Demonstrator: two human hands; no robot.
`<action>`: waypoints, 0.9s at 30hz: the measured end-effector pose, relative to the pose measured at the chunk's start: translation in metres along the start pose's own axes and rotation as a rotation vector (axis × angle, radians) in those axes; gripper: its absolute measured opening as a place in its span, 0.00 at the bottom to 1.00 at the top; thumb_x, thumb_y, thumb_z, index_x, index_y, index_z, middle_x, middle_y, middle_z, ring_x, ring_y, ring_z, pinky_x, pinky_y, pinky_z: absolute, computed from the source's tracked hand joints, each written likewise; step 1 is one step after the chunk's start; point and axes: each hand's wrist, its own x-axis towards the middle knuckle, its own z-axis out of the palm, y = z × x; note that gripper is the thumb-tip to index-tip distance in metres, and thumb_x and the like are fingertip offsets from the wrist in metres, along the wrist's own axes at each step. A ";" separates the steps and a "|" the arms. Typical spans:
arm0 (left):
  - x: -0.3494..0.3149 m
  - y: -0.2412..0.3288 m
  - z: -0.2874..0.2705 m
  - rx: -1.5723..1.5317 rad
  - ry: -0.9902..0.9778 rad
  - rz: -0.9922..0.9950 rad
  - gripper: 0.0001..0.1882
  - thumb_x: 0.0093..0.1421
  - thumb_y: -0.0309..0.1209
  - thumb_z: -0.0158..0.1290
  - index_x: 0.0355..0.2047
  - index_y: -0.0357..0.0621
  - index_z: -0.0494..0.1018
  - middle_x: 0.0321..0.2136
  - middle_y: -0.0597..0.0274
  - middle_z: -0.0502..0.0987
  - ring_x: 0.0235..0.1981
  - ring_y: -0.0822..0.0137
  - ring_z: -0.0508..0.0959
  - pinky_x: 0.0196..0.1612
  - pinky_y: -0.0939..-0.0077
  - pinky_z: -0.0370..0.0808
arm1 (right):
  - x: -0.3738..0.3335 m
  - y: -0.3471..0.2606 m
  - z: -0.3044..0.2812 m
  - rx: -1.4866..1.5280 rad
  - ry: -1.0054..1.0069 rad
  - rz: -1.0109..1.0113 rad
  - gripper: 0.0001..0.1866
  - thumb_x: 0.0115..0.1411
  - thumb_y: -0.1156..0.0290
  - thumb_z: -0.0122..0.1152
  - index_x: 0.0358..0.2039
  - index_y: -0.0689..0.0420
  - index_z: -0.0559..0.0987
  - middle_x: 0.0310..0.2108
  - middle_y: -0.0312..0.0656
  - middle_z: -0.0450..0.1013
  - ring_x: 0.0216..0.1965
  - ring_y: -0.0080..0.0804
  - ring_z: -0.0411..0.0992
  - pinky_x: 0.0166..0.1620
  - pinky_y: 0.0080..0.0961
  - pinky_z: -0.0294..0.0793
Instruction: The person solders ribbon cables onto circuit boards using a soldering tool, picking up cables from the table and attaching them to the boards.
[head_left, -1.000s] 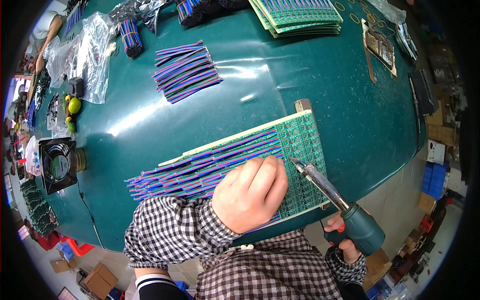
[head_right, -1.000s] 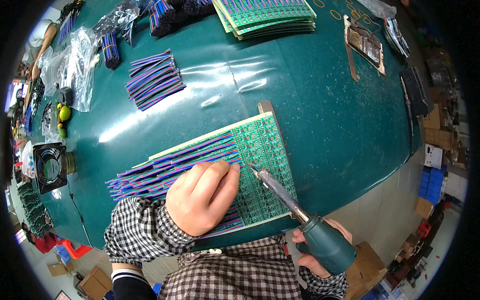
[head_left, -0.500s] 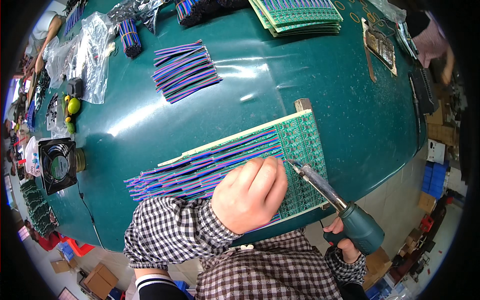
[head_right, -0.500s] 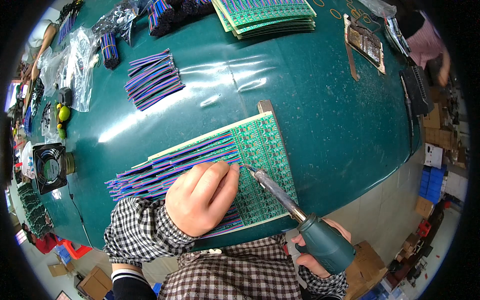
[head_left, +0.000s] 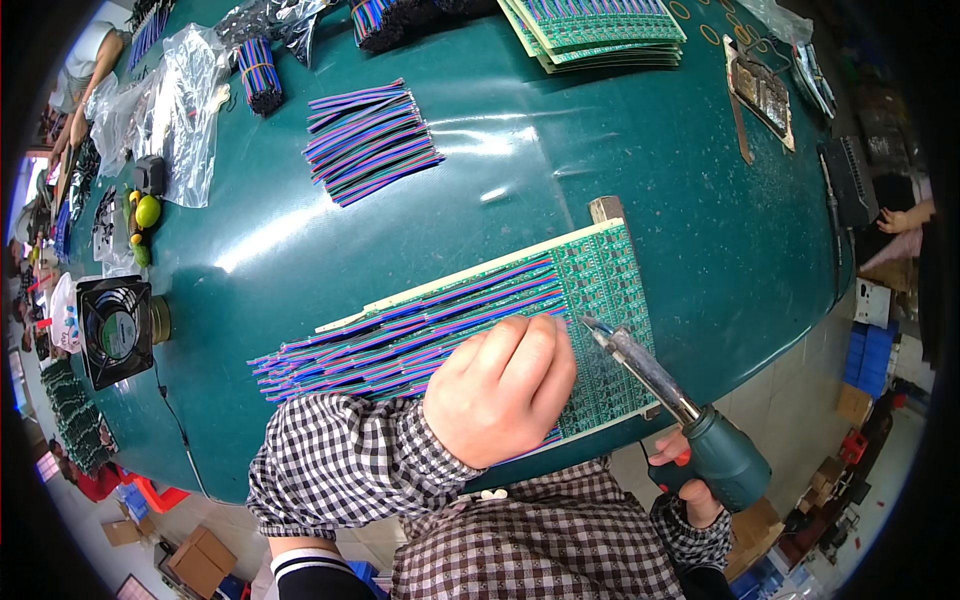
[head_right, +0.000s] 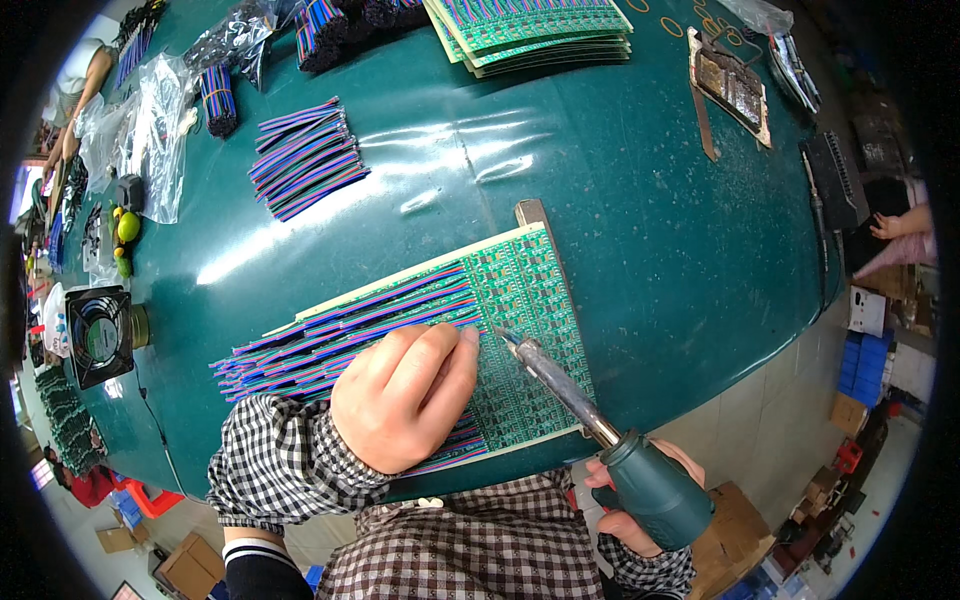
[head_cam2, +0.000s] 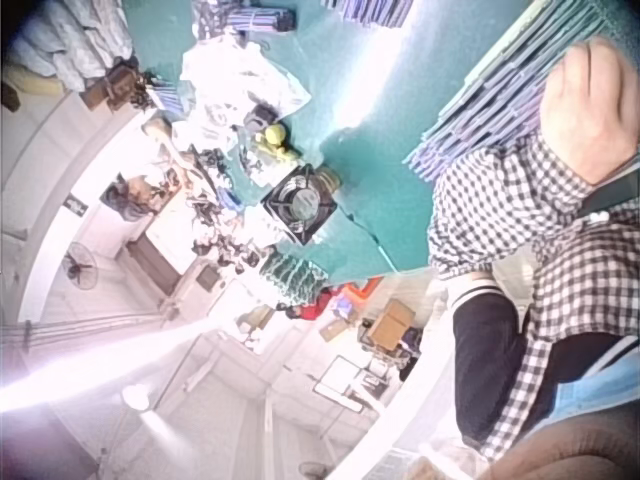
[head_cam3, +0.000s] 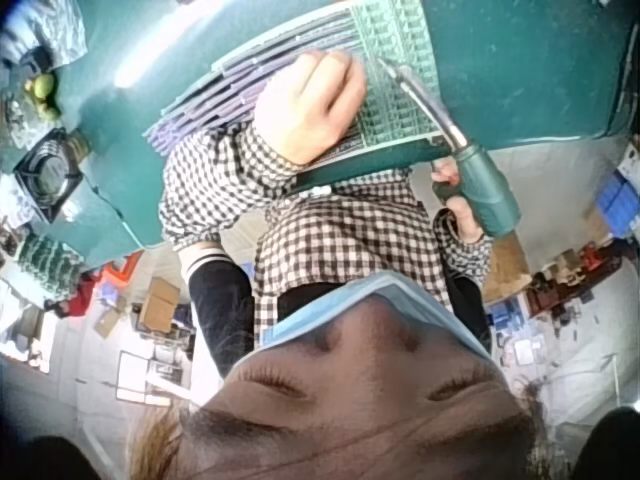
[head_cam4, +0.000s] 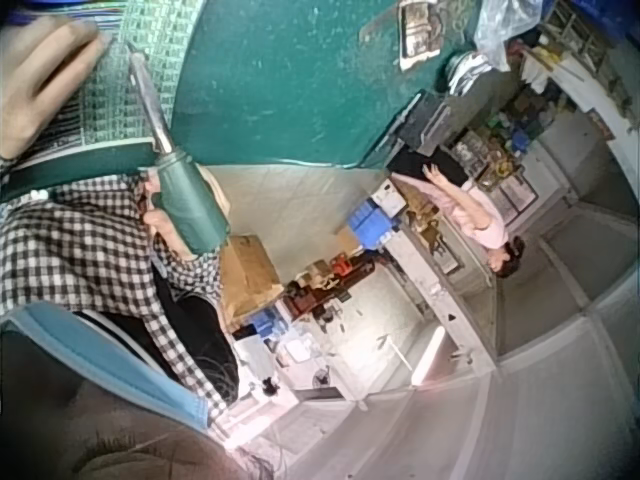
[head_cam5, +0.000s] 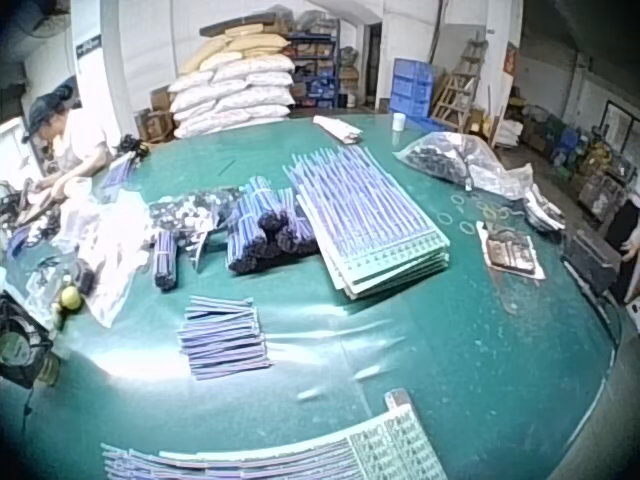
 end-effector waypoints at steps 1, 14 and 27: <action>-0.001 0.000 0.001 0.026 0.002 0.013 0.17 0.48 0.29 0.53 0.38 0.35 0.76 0.38 0.57 0.75 0.39 0.64 0.77 0.38 0.76 0.74 | 0.006 -0.009 0.009 0.040 0.037 0.007 0.36 0.42 0.52 0.81 0.39 0.71 0.77 0.29 0.46 0.79 0.31 0.34 0.79 0.37 0.32 0.82; 0.003 0.000 -0.001 -0.016 0.019 0.000 0.16 0.48 0.25 0.57 0.39 0.35 0.79 0.37 0.57 0.76 0.34 0.65 0.78 0.33 0.75 0.77 | -0.005 -0.001 0.008 0.283 0.115 0.084 0.42 0.41 0.61 0.83 0.48 0.74 0.69 0.28 0.48 0.77 0.31 0.34 0.78 0.38 0.35 0.84; 0.002 0.000 -0.001 -0.029 0.020 0.003 0.17 0.46 0.25 0.57 0.39 0.33 0.79 0.36 0.56 0.76 0.34 0.64 0.78 0.33 0.75 0.78 | -0.006 -0.001 0.008 0.247 0.127 0.135 0.41 0.41 0.59 0.83 0.46 0.75 0.70 0.27 0.47 0.77 0.31 0.34 0.79 0.37 0.34 0.83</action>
